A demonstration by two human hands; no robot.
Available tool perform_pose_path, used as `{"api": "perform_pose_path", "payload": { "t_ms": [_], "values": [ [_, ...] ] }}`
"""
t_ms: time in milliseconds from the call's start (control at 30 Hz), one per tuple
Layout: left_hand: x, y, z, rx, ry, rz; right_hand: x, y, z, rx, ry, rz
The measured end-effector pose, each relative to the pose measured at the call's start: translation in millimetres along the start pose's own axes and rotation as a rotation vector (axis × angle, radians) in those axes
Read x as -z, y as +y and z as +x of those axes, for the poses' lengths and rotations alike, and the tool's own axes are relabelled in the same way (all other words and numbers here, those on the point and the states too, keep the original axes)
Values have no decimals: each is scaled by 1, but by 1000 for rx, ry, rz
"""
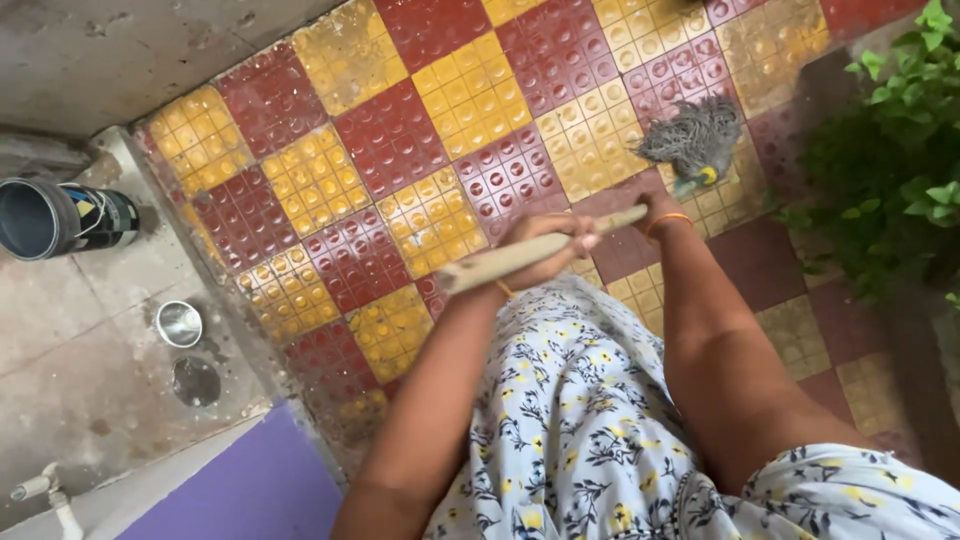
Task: The recorder is using a mop and water from a bucket to clean a checkered tile floor in an entryway.
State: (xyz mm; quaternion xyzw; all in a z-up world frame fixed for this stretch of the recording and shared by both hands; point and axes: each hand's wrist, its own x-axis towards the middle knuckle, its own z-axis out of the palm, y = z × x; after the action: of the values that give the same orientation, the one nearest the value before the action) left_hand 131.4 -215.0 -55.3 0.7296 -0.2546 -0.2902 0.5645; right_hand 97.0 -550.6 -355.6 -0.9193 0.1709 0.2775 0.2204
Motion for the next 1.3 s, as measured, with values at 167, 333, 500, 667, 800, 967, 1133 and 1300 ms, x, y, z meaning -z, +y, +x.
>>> {"api": "perform_pose_path", "payload": {
  "t_ms": [167,333,500,667,800,967,1133,1300],
  "values": [
    [34,15,-109,-16,139,-65,-60,-72,-16,210,-93,-97],
    [35,89,-236,-43,338,26,-141,-169,-85,454,-45,-74],
    [-11,145,-332,140,639,208,-174,-254,-191,868,-228,-193],
    [-58,157,-369,231,718,318,-136,-284,-261,961,-463,-345],
    [-78,153,-369,272,691,226,-136,-264,-255,1004,-459,-407],
    [-108,127,-321,124,688,140,-87,-208,-221,870,-371,-380],
    [-144,95,-191,-108,573,57,-14,-88,-132,686,-231,-368],
    [-158,94,-42,-236,288,128,62,32,-66,435,-23,-181]
  ]
}}
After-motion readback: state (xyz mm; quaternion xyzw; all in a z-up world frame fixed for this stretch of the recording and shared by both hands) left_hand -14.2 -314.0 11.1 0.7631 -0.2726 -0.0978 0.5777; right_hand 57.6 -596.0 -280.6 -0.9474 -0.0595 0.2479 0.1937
